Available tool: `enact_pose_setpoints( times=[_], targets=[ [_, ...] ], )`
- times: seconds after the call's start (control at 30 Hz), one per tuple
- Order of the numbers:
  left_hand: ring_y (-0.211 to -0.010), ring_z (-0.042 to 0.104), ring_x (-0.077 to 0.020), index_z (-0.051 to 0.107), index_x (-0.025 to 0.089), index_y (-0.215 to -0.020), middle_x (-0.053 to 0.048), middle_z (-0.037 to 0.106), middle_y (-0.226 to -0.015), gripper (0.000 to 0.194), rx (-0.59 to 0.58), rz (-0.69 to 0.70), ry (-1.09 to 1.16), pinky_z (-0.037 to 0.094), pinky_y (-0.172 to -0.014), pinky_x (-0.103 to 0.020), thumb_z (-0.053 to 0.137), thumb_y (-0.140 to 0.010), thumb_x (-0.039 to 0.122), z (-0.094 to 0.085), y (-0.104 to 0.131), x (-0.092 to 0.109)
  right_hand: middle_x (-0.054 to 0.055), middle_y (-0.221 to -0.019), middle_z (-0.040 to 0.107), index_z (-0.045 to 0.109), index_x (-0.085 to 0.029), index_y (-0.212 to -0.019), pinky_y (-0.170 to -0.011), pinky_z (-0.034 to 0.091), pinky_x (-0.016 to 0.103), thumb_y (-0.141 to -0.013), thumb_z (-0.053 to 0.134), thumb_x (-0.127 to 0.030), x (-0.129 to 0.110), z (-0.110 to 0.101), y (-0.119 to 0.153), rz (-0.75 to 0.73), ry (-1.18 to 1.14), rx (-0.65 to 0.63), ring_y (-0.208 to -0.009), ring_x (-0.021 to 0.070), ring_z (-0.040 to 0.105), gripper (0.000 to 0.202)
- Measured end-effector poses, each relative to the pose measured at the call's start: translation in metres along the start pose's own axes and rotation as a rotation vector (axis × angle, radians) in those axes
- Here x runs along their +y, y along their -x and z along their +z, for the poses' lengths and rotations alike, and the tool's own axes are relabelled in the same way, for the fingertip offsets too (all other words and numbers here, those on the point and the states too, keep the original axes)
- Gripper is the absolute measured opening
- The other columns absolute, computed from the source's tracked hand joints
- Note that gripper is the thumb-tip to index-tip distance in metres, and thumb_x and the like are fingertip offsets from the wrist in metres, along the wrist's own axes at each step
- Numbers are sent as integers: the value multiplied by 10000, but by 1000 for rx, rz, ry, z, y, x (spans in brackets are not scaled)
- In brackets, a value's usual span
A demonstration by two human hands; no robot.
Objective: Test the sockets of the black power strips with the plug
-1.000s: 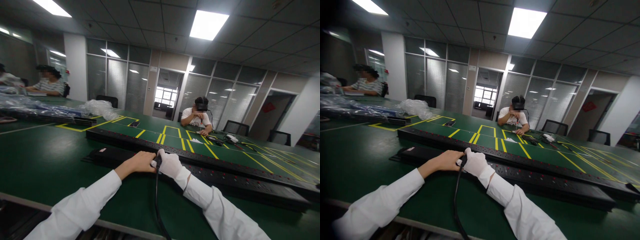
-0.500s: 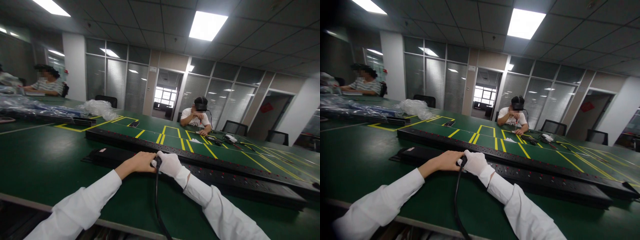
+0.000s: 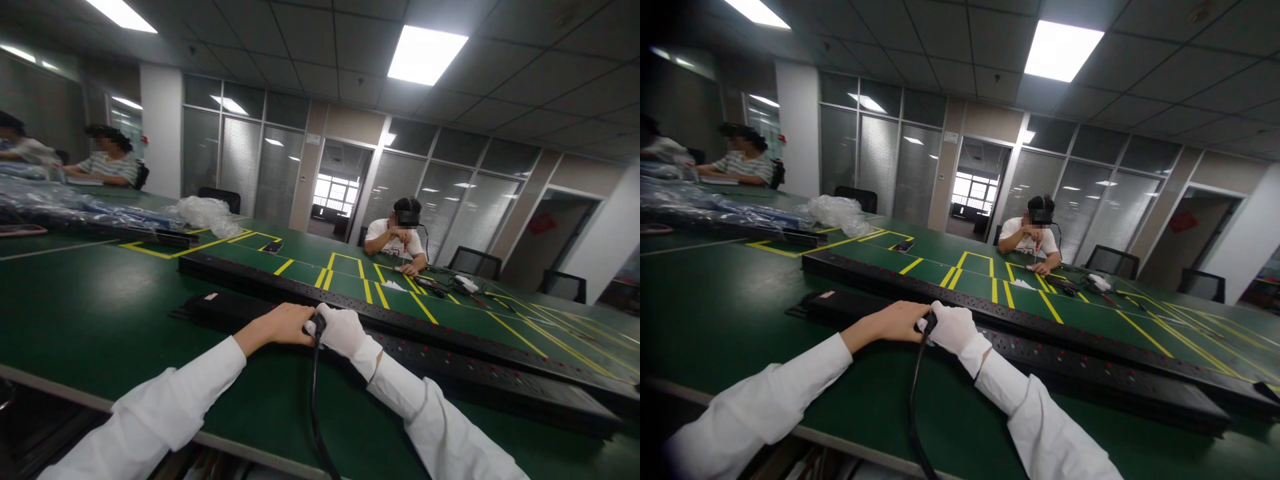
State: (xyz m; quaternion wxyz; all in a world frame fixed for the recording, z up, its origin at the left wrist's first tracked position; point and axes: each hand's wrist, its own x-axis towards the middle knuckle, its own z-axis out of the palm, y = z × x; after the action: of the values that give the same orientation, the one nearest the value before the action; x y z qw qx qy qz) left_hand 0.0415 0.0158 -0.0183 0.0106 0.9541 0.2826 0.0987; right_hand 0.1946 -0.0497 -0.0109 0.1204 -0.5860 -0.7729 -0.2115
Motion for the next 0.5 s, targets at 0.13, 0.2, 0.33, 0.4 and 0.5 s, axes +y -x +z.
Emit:
enact_pose_setpoints(
  times=[0.13,0.2,0.33,0.4,0.5],
  targets=[
    [-934,560,-267,481,223,-1009,-66,588,-1063,503,1,4,3,411,-764,-340,519,-651,575,0,0,0,2,-742,647,507,-225,-868,-543,297,225,-806,343,-524,1,2,0,-4,-12,9,-626,139,588,346],
    [-934,561,-262,480,225,-1016,-64,590,-1058,504,3,4,12,409,-771,-335,527,-650,569,-1,1,0,0,-738,647,507,-226,-867,-540,293,225,-804,344,-531,1,2,0,-3,-15,13,-625,140,588,351],
    [-935,561,-259,482,230,-1018,-59,592,-1057,488,-4,3,22,406,-778,-332,540,-652,547,-3,1,1,4,-742,649,509,-224,-875,-541,288,222,-804,352,-530,0,1,0,7,-15,1,-624,135,582,351],
    [-935,562,-261,485,231,-1012,-59,592,-1057,486,-9,-5,22,408,-775,-332,542,-650,549,-4,1,2,4,-751,650,510,-225,-875,-544,289,220,-805,357,-525,0,1,0,7,-20,2,-629,132,580,343],
    [-936,562,-261,486,233,-1014,-57,592,-1060,487,-28,-22,19,408,-775,-333,545,-648,549,-4,1,3,-1,-752,649,511,-228,-863,-544,292,222,-803,357,-525,-1,0,1,7,-23,17,-632,134,581,339]
  ],
)
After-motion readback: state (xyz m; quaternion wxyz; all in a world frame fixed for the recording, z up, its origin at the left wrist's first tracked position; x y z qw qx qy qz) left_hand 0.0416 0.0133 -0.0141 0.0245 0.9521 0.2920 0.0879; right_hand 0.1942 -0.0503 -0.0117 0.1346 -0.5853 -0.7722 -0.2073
